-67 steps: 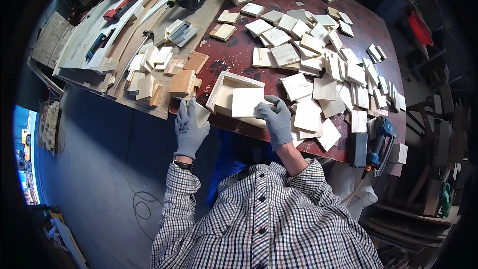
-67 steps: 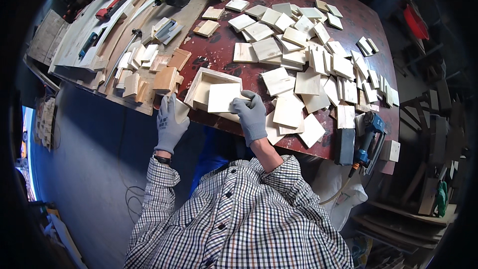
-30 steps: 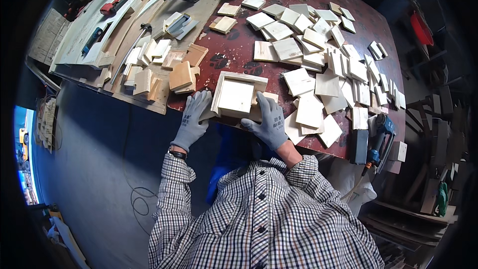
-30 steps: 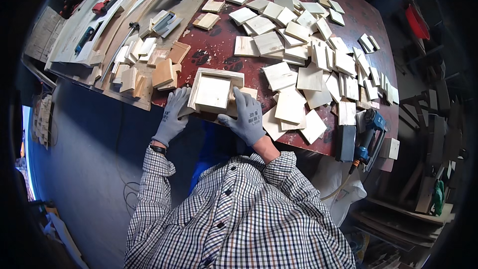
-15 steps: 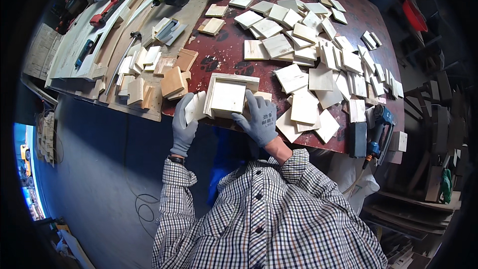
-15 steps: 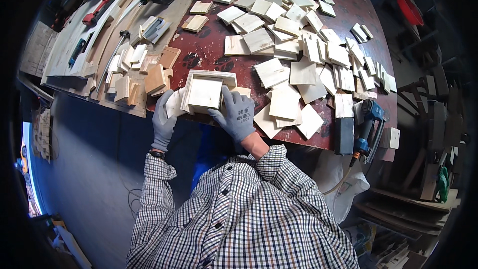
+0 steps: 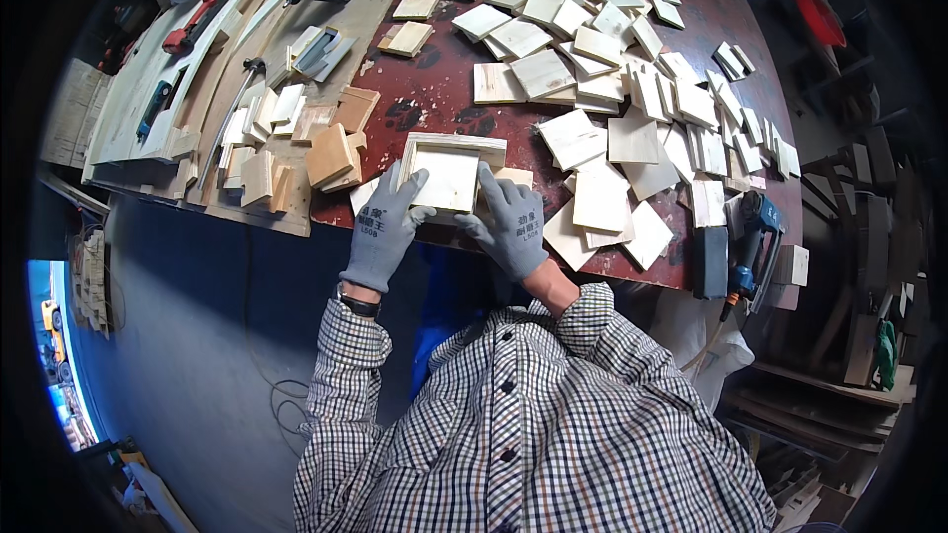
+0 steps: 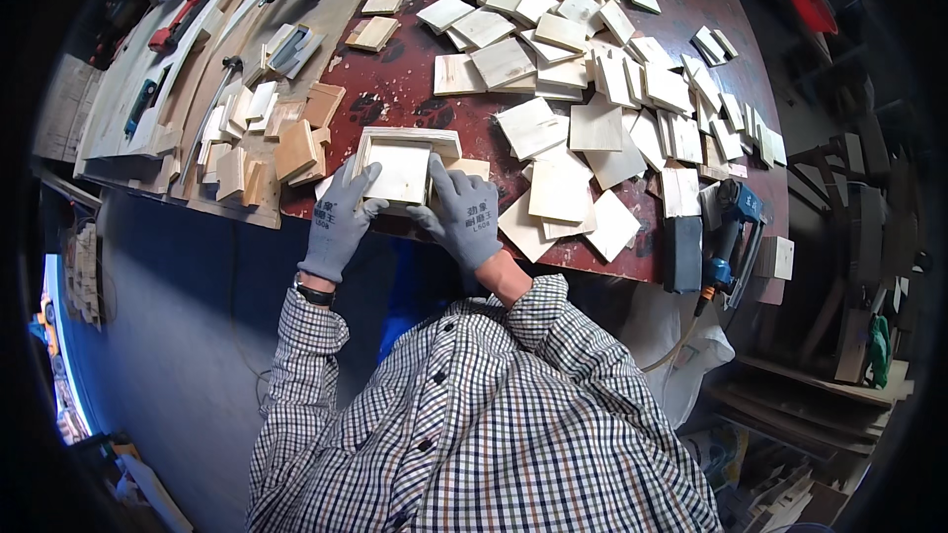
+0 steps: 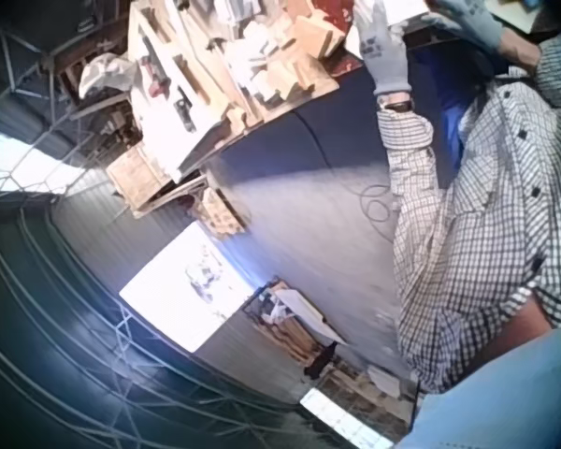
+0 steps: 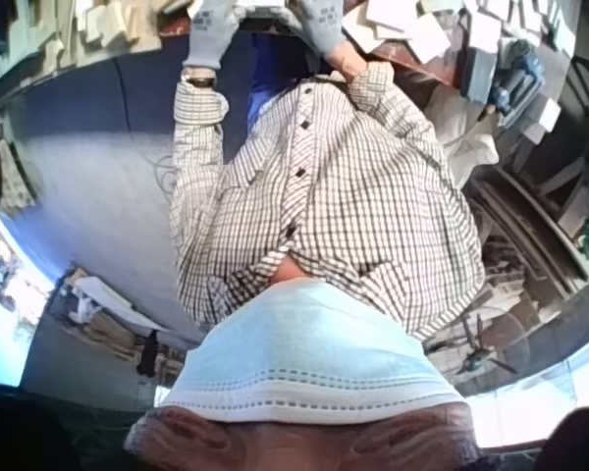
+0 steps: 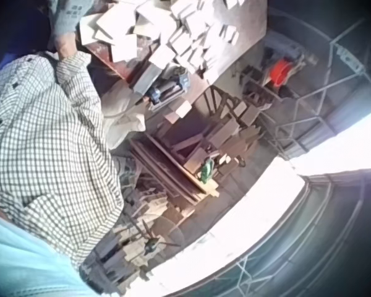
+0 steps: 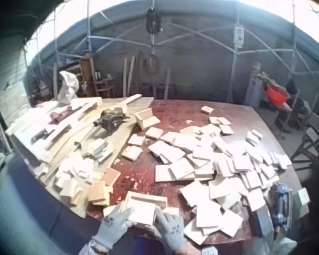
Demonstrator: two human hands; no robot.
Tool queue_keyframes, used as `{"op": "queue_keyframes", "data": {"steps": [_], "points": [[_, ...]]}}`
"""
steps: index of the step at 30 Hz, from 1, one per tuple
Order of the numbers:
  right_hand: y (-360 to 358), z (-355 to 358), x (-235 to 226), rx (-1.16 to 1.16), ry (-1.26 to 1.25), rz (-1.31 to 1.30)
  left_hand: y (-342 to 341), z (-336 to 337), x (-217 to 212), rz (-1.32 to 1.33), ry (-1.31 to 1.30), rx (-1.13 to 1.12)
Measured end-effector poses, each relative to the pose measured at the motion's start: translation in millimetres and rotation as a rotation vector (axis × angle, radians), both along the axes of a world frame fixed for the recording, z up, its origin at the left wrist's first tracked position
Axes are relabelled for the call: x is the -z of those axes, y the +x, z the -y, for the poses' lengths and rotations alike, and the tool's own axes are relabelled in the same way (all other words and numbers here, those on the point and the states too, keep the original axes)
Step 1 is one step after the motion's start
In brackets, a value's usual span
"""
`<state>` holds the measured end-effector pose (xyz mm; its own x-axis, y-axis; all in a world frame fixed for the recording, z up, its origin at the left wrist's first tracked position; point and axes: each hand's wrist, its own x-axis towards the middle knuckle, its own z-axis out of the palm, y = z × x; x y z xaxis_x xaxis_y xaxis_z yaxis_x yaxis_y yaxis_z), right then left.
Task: The person assembles small wooden boxes by hand, fitting pre-cut pieces together and using a nail gun to fasten them. They then sand the assembled boxes with a sanding block.
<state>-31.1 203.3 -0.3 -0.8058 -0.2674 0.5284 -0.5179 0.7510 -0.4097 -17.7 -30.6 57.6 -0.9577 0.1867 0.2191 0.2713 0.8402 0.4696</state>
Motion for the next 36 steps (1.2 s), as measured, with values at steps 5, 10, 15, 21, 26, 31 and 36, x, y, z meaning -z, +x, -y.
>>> {"op": "queue_keyframes", "data": {"steps": [5,10,15,21,26,31,36], "points": [[3,2,-3,0.019,0.029,0.063,3,-9,-3,0.019,0.049,-0.034],[6,1,-6,0.017,0.042,0.121,3,-11,-8,-0.024,-0.026,-0.004],[6,2,-2,0.015,0.02,0.114,3,-5,-11,-0.033,-0.053,0.039],[5,3,-7,0.025,0.015,0.134,2,-3,-2,-0.058,-0.008,0.045],[8,3,-16,0.022,0.016,0.156,3,-5,-1,-0.038,-0.033,0.034],[10,0,-25,0.004,0.028,0.227,13,-13,-6,0.065,-0.003,-0.023],[11,0,-24,-0.004,0.044,0.234,10,-11,-8,0.127,0.008,-0.02]]}}
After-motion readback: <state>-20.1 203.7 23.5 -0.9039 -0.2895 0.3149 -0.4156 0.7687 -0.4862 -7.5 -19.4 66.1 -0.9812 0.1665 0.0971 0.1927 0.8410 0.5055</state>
